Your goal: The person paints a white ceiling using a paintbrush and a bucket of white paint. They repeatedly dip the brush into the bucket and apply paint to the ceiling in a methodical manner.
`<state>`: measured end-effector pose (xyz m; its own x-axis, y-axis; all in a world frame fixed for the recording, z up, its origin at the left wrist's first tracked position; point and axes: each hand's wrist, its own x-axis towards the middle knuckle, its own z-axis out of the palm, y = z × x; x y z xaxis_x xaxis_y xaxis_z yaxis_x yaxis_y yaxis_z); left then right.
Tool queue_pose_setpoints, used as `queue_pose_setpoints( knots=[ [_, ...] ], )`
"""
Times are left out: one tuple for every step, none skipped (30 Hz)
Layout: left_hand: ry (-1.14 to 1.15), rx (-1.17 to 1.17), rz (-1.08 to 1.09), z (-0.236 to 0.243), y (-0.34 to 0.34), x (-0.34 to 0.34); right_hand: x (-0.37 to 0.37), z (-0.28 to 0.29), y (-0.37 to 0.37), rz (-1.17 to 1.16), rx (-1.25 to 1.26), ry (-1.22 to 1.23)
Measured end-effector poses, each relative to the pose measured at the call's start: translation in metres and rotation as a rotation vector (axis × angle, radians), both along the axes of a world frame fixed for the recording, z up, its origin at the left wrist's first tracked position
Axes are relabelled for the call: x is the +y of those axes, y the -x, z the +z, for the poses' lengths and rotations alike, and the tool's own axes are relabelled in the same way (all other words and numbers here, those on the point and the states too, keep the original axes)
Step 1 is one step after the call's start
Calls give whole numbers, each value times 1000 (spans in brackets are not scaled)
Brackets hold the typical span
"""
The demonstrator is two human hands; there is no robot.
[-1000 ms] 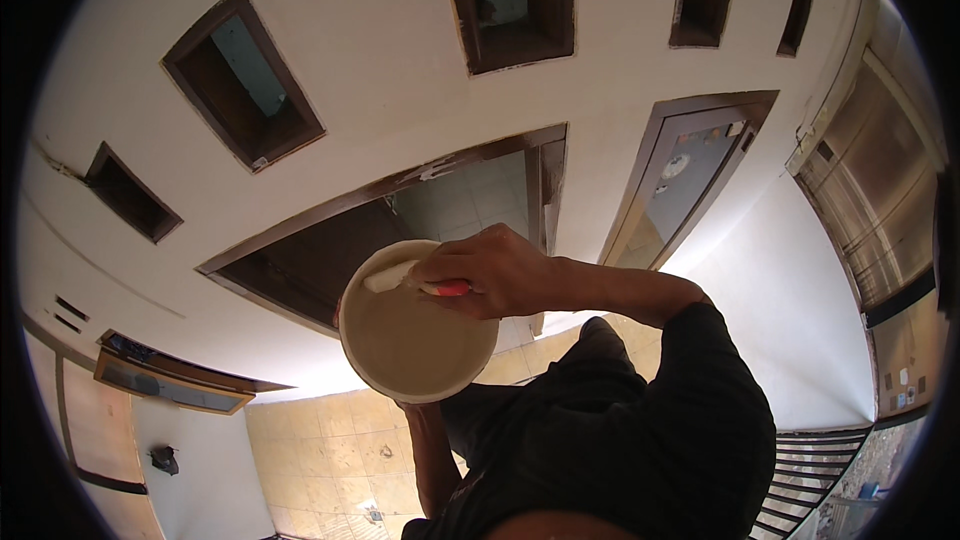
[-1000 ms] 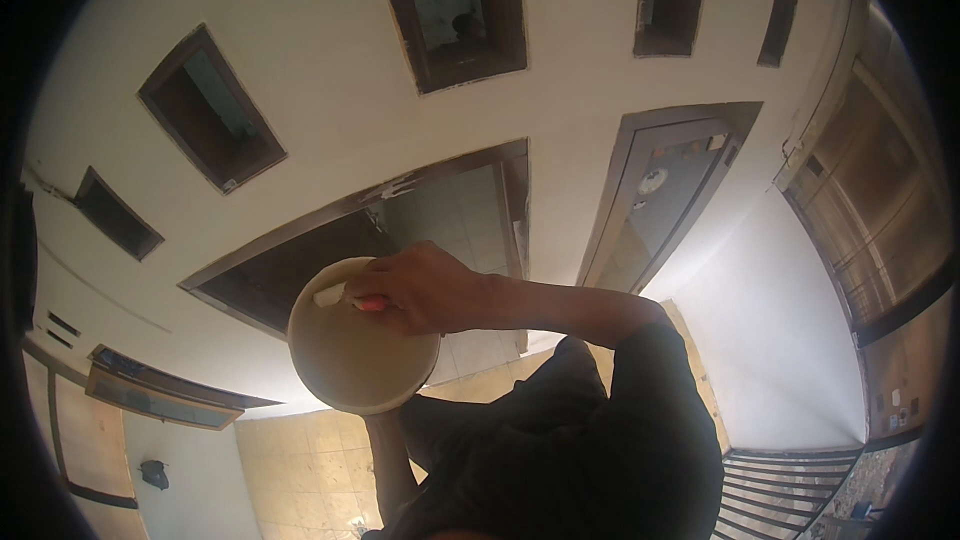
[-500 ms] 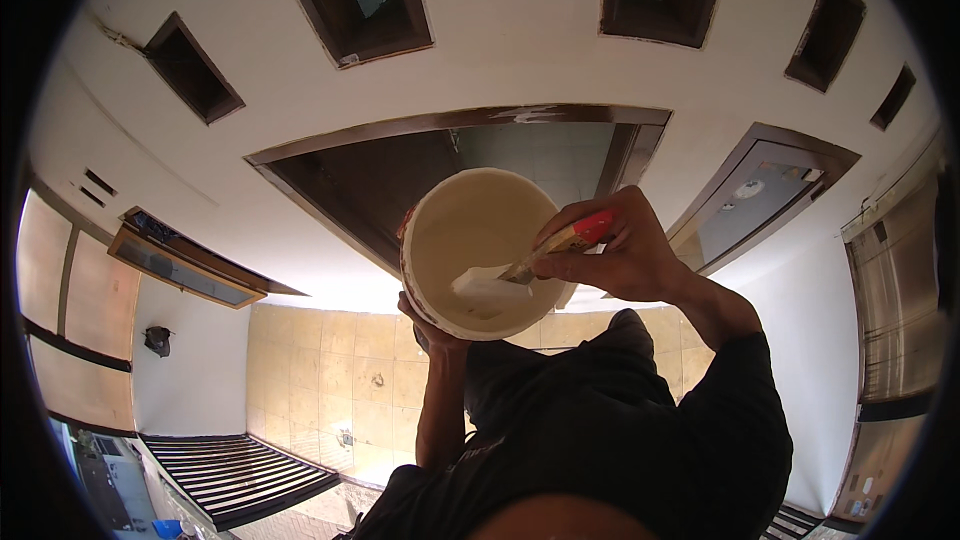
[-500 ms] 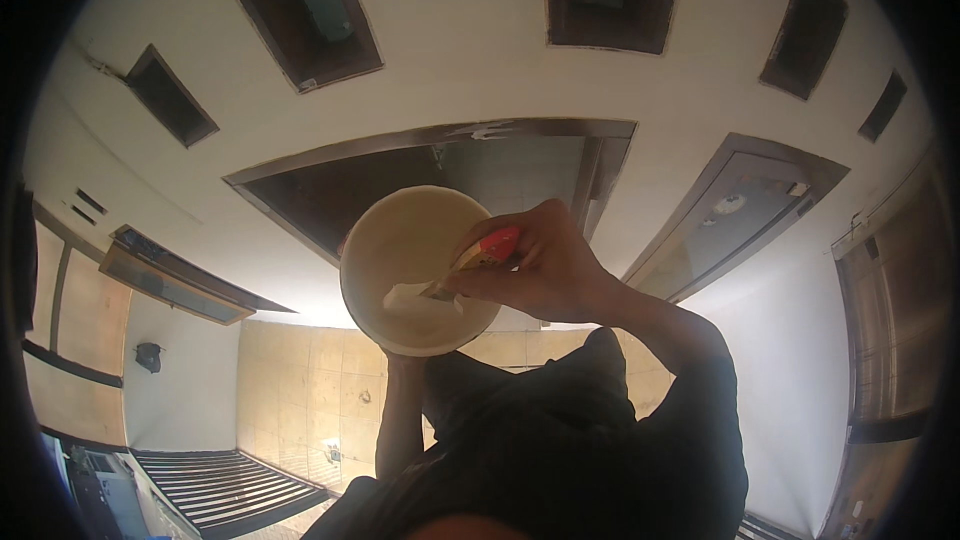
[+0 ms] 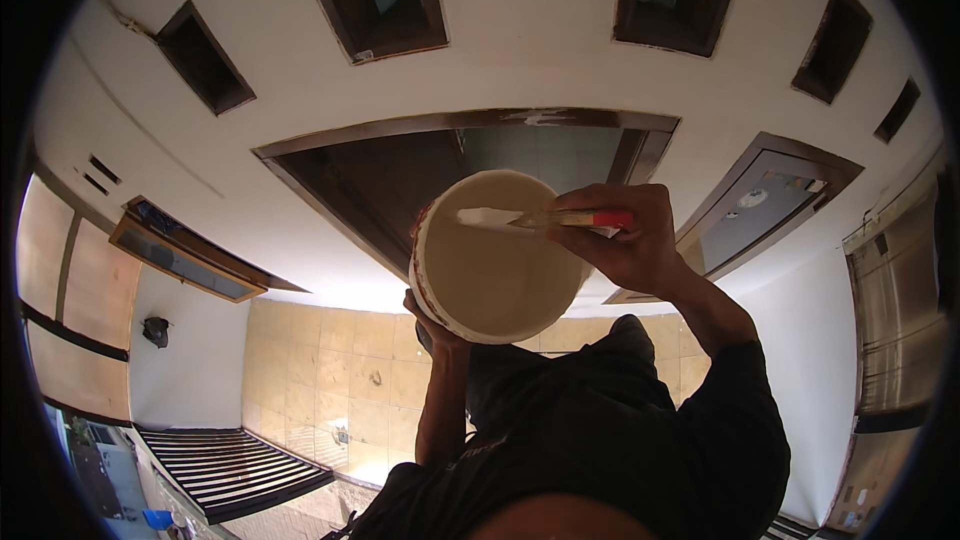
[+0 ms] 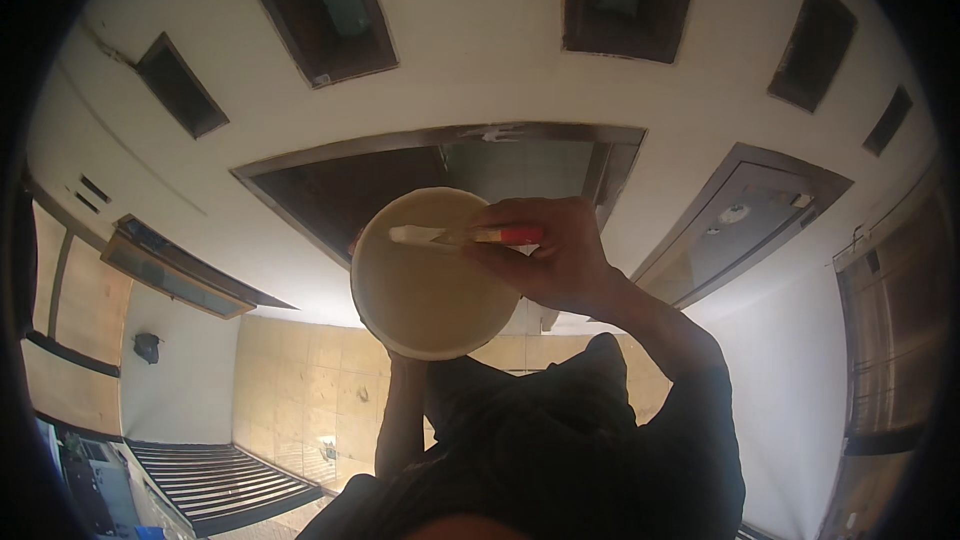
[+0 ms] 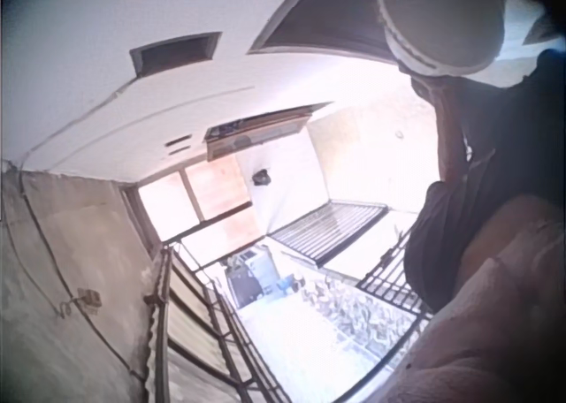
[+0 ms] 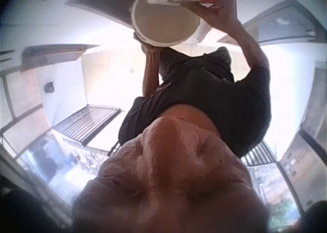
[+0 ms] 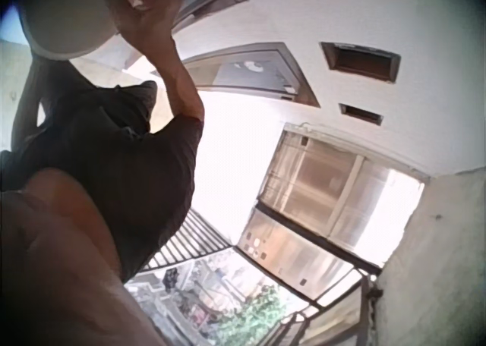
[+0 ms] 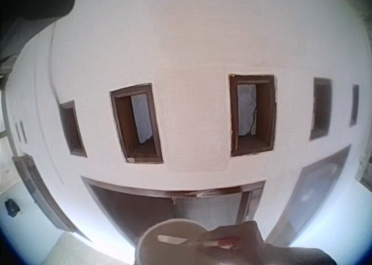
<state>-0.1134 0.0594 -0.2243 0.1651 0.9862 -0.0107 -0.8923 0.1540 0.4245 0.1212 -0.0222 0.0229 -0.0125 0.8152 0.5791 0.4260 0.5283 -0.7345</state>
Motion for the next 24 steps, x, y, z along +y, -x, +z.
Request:
queue_pose_setpoints(
  knots=[
    [2,6,-6,1,1,-1,2,-1,-1,-35,-32,-69],
    [1,10,-10,1,2,-1,3,0,-2,-82,-110,-123],
    [-1,19,-23,0,3,-1,4,1,-4,-130,-189,-178],
    [-2,23,-31,1,3,0,5,3,-6,-179,-268,-232],
    [-1,25,-41,1,3,1,2,5,-7,-201,-279,-233],
    [1,21,-49,1,3,1,-3,6,-9,-224,-289,-233],
    [2,22,-59,1,4,2,-7,7,-12,-247,-299,-234],
    [-1,20,-62,1,5,2,-8,6,-16,-262,-176,-230],
    [1,20,-68,2,5,1,-8,2,-21,-276,-53,-226],
    [-1,19,-66,1,6,1,-6,-2,-24,-288,70,-221],
    [-7,25,-69,2,7,2,-2,-7,-25,-289,205,-227],
    [-11,35,-72,3,8,2,5,-13,-26,-291,339,-233],
    [-16,45,-73,4,8,3,13,-18,-27,-291,473,-241],
    [-17,55,-62,2,11,3,22,-26,-25,-265,504,-248],
    [-25,63,-55,3,11,4,30,-32,-24,-248,535,-261],
    [-28,71,-57,4,13,4,40,-38,-23,-231,565,-275],
    [-22,75,-45,3,16,2,53,-45,-20,-226,586,-271],
    [-23,86,-45,6,18,2,68,-51,-18,-226,614,-270],
    [-20,95,-43,7,19,0,82,-56,-15,-224,641,-268],
    [-13,99,-28,7,22,-1,98,-61,-9,-221,639,-243],
    [-10,105,-28,7,23,-2,111,-64,-6,-228,638,-226],
    [-12,102,-26,6,23,-2,124,-67,-2,-233,637,-207],
    [-10,108,-28,7,23,-3,137,-70,1,-253,632,-204],
    [-15,115,-45,8,20,-1,147,-70,0,-287,627,-211]
  ],
)
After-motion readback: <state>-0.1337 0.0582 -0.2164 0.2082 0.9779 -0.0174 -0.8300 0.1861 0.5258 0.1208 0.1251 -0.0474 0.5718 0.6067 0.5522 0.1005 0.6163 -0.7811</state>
